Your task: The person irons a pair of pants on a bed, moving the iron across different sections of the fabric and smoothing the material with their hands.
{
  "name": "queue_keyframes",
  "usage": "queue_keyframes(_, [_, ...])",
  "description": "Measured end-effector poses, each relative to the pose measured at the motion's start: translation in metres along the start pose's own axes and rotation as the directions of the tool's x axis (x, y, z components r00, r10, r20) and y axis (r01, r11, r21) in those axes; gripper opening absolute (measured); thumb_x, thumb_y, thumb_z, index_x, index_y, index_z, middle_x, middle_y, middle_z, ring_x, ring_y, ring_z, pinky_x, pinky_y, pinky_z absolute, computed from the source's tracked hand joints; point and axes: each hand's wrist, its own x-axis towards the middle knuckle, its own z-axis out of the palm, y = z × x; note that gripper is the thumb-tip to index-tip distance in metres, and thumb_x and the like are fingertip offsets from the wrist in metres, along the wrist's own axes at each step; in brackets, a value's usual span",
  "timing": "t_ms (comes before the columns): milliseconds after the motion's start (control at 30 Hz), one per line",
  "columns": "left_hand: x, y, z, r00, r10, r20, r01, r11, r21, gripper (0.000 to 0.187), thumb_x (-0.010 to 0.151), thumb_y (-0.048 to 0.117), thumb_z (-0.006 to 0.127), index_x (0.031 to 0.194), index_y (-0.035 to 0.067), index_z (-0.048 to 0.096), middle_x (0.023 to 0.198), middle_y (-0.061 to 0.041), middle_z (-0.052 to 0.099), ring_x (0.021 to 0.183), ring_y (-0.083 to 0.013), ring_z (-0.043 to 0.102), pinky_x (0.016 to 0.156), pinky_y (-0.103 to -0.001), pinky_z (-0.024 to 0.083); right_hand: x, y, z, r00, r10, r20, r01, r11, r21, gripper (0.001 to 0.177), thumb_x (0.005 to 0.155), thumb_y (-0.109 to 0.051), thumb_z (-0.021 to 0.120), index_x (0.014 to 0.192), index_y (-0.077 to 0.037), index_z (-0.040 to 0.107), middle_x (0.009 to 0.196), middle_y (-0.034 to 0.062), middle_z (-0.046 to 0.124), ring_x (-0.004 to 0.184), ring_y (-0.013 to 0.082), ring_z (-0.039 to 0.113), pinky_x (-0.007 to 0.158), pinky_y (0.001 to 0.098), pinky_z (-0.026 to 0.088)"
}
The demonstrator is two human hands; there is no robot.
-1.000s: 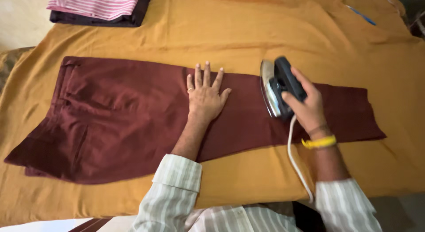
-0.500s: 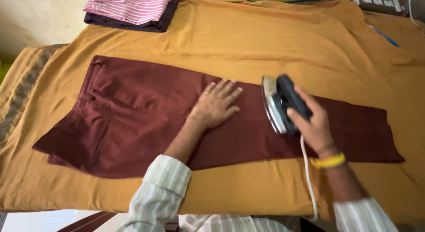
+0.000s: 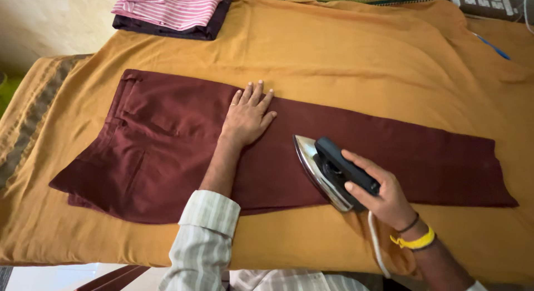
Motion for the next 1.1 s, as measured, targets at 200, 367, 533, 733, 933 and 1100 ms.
queue_keyframes(200, [-0.001,0.000,0.002,0.999,-0.018,-0.040,0.018,1.000,0.012,0.063,0.101,0.046,0.047,0.155,0.013,0.043,0.165,-0.015,0.031,0.152,-0.0351,0.027,0.121,-0.053,0.021,0.095,0.009,0.010,0.971,-0.191,-0.141,0.178,0.979,-0.102,0.056,0.091,-0.007,0.071,0.145,0.000,0.056,0.142,0.0137,0.065,0.128,0.0167,0.061,0.108,0.0298,0.048])
queue_keyframes(367, [-0.004,-0.002,0.003,0.991,-0.123,-0.056,0.123,0.992,-0.002,0.061,0.102,0.045,0.046,0.154,0.013,0.043,0.162,-0.016,0.034,0.151,-0.0355,0.027,0.121,-0.054,0.020,0.144,0.016,0.023,0.964,-0.208,-0.168,0.209,0.978,-0.008,0.060,0.090,-0.005,0.070,0.147,0.000,0.054,0.143,0.0130,0.063,0.128,0.0167,0.060,0.109,0.0298,0.046])
queue_keyframes(533, [-0.007,-0.013,-0.001,0.988,-0.125,-0.091,0.114,0.987,-0.109,0.059,0.106,0.042,0.041,0.155,0.008,0.041,0.162,-0.015,0.038,0.152,-0.0354,0.030,0.122,-0.053,0.021,0.098,0.003,0.030,0.979,-0.191,-0.064,0.189,0.981,-0.034,0.058,0.089,-0.005,0.070,0.145,0.001,0.055,0.141,0.0114,0.065,0.127,0.0156,0.060,0.108,0.0288,0.047])
queue_keyframes(733, [-0.007,-0.022,-0.002,0.975,-0.204,-0.085,0.144,0.879,-0.455,0.062,0.109,0.042,0.034,0.161,0.009,0.028,0.165,-0.012,0.037,0.155,-0.0326,0.028,0.126,-0.048,0.020,0.063,-0.026,0.065,0.980,-0.192,-0.054,0.192,0.981,0.009,0.055,0.091,-0.005,0.069,0.144,0.003,0.055,0.144,0.0161,0.063,0.131,0.0187,0.060,0.108,0.0305,0.047])
queue_keyframes(933, [-0.005,-0.038,-0.002,0.932,-0.313,-0.184,-0.051,0.391,-0.919,0.066,0.113,0.046,0.029,0.166,0.011,0.011,0.172,-0.016,0.027,0.161,-0.0277,0.022,0.130,-0.040,0.018,0.147,-0.027,0.101,0.925,-0.319,-0.205,0.296,0.946,-0.134,0.057,0.092,-0.004,0.068,0.147,0.001,0.054,0.146,0.0183,0.062,0.135,0.0250,0.060,0.111,0.0329,0.047])
queue_keyframes(1100, [-0.010,-0.026,-0.019,0.915,-0.387,-0.117,0.049,0.393,-0.918,0.069,0.110,0.048,0.027,0.166,0.013,0.005,0.166,-0.018,0.037,0.156,-0.0298,0.030,0.126,-0.039,0.023,0.164,-0.021,0.100,0.940,-0.292,-0.177,0.281,0.956,-0.088,0.061,0.089,-0.004,0.068,0.148,-0.001,0.052,0.147,0.0180,0.061,0.134,0.0253,0.061,0.110,0.0330,0.047])
